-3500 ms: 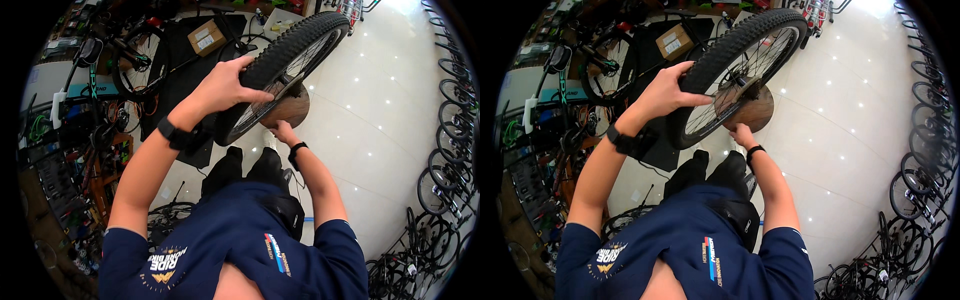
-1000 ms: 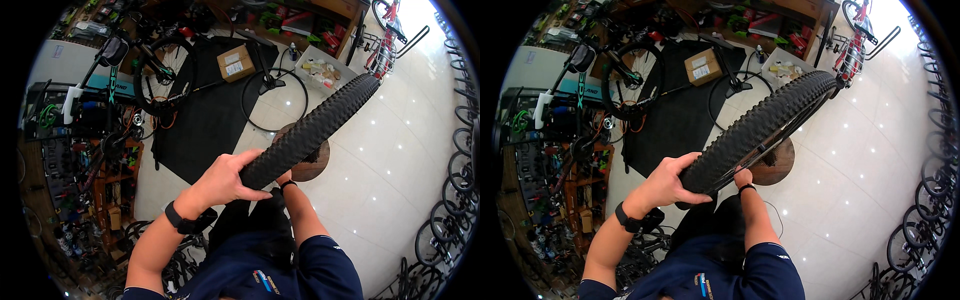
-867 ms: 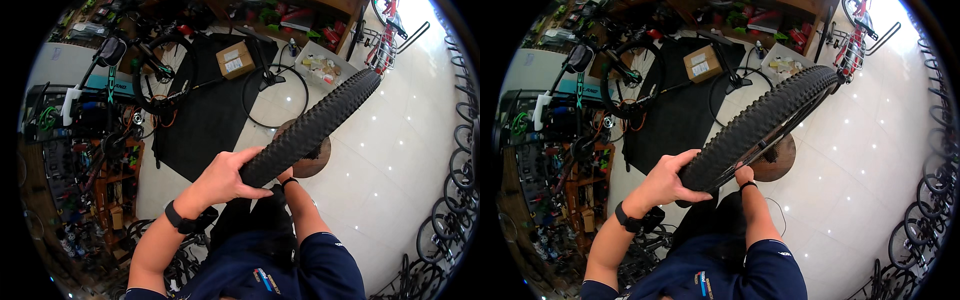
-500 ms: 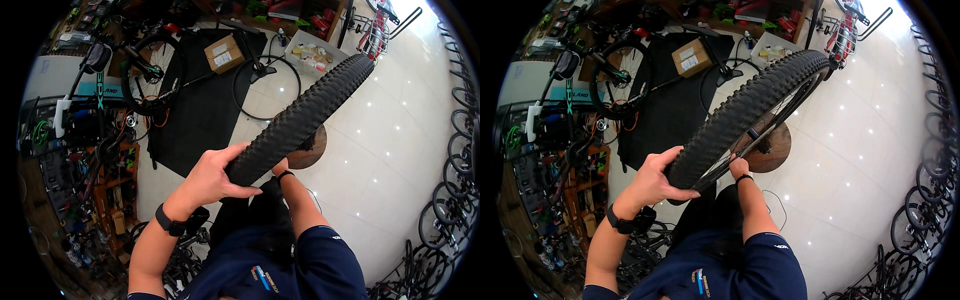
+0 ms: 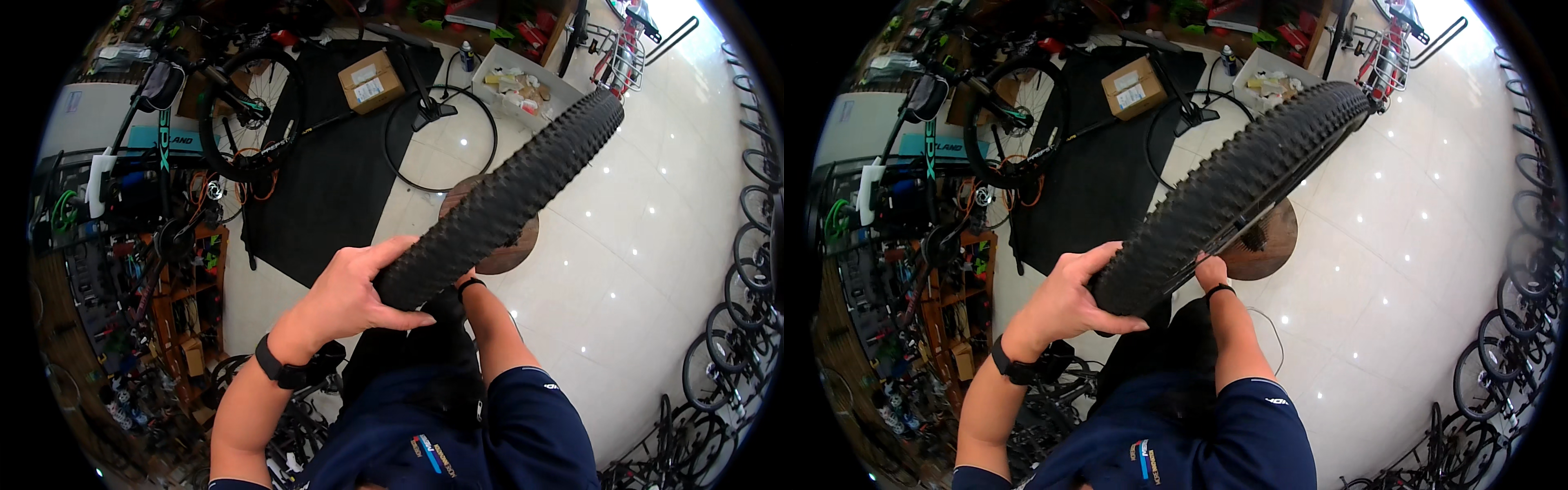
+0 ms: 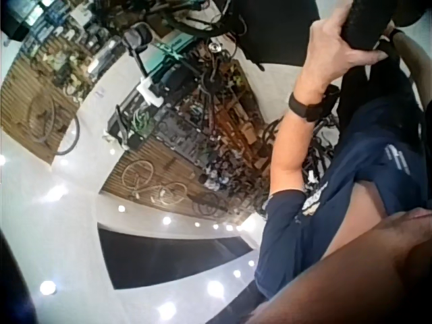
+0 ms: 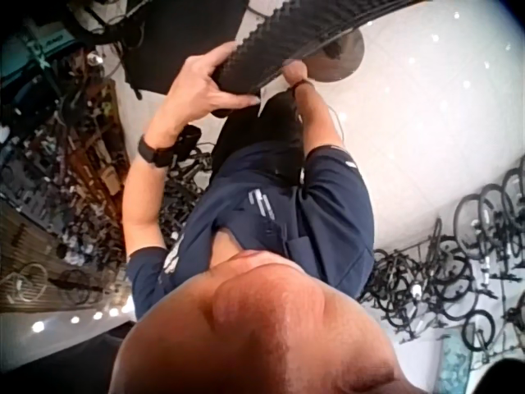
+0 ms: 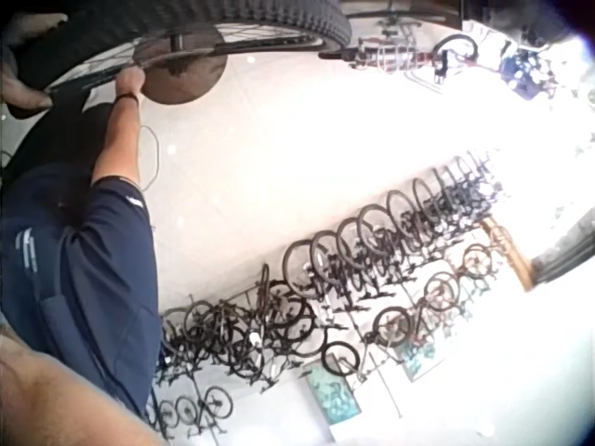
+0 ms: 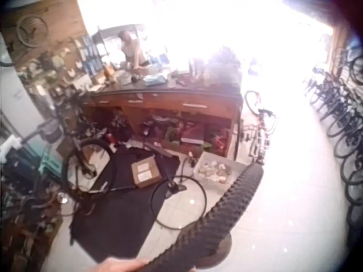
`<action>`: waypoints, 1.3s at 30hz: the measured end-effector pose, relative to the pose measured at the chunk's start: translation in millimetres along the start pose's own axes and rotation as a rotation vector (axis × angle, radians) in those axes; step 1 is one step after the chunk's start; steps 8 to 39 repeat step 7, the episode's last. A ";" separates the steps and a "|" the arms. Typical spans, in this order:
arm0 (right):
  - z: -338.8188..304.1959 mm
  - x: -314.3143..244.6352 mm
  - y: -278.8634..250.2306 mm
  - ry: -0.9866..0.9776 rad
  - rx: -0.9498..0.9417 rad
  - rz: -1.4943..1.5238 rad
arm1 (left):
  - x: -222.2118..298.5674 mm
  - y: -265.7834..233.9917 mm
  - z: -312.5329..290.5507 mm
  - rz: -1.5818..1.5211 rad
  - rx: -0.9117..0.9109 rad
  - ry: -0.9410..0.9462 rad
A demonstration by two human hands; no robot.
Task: The person inflates a bicycle tire using a floor pump, then holds the wheel and rotates it while checking the tire surface by hand.
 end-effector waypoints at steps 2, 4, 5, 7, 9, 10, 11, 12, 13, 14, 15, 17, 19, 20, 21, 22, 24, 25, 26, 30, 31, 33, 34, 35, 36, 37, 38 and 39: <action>7.9 10.5 -5.3 0.062 -0.190 -0.178 | 6.4 4.3 11.1 0.005 -0.032 0.091; 5.1 8.0 -10.6 0.166 -0.218 0.037 | 3.6 -0.5 7.1 0.027 -0.074 0.052; 0.6 3.7 -11.8 0.242 -0.147 0.157 | 5.5 -4.6 3.9 0.042 -0.096 0.029; -16.6 -3.0 -3.6 0.175 -0.112 0.307 | 9.6 -13.8 -7.7 0.042 -0.079 0.062; -16.6 -3.0 -3.6 0.175 -0.112 0.307 | 9.6 -13.8 -7.7 0.042 -0.079 0.062; -16.6 -3.0 -3.6 0.175 -0.112 0.307 | 9.6 -13.8 -7.7 0.042 -0.079 0.062; -16.6 -3.0 -3.6 0.175 -0.112 0.307 | 9.6 -13.8 -7.7 0.042 -0.079 0.062; -16.6 -3.0 -3.6 0.175 -0.112 0.307 | 9.6 -13.8 -7.7 0.042 -0.079 0.062; -16.6 -3.0 -3.6 0.175 -0.112 0.307 | 9.6 -13.8 -7.7 0.042 -0.079 0.062; -16.6 -3.0 -3.6 0.175 -0.112 0.307 | 9.6 -13.8 -7.7 0.042 -0.079 0.062; -16.6 -3.0 -3.6 0.175 -0.112 0.307 | 9.6 -13.8 -7.7 0.042 -0.079 0.062; -16.6 -3.0 -3.6 0.175 -0.112 0.307 | 9.6 -13.8 -7.7 0.042 -0.079 0.062; -16.6 -3.0 -3.6 0.175 -0.112 0.307 | 9.6 -13.8 -7.7 0.042 -0.079 0.062; -16.6 -3.0 -3.6 0.175 -0.112 0.307 | 9.6 -13.8 -7.7 0.042 -0.079 0.062; -16.6 -3.0 -3.6 0.175 -0.112 0.307 | 9.6 -13.8 -7.7 0.042 -0.079 0.062; -16.6 -3.0 -3.6 0.175 -0.112 0.307 | 9.6 -13.8 -7.7 0.042 -0.079 0.062; -16.6 -3.0 -3.6 0.175 -0.112 0.307 | 9.6 -13.8 -7.7 0.042 -0.079 0.062; -16.6 -3.0 -3.6 0.175 -0.112 0.307 | 9.6 -13.8 -7.7 0.042 -0.079 0.062; -16.6 -3.0 -3.6 0.175 -0.112 0.307 | 9.6 -13.8 -7.7 0.042 -0.079 0.062; -16.6 -3.0 -3.6 0.175 -0.112 0.307 | 9.6 -13.8 -7.7 0.042 -0.079 0.062; -16.6 -3.0 -3.6 0.175 -0.112 0.307 | 9.6 -13.8 -7.7 0.042 -0.079 0.062; -16.6 -3.0 -3.6 0.175 -0.112 0.307 | 9.6 -13.8 -7.7 0.042 -0.079 0.062; -16.6 -3.0 -3.6 0.175 -0.112 0.307 | 9.6 -13.8 -7.7 0.042 -0.079 0.062; -16.6 -3.0 -3.6 0.175 -0.112 0.307 | 9.6 -13.8 -7.7 0.042 -0.079 0.062; -16.6 -3.0 -3.6 0.175 -0.112 0.307 | 9.6 -13.8 -7.7 0.042 -0.079 0.062; -16.6 -3.0 -3.6 0.175 -0.112 0.307 | 9.6 -13.8 -7.7 0.042 -0.079 0.062; -16.6 -3.0 -3.6 0.175 -0.112 0.307 | 9.6 -13.8 -7.7 0.042 -0.079 0.062; -16.6 -3.0 -3.6 0.175 -0.112 0.307 | 9.6 -13.8 -7.7 0.042 -0.079 0.062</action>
Point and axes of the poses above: each hand's wrist, its own z-axis towards the middle knuckle, its own y-axis out of the palm, x = y × z, the point moved 5 cm from there along z, towards the middle knuckle, and after that the axes turned 7 degrees about x, right-handed, at the moved point
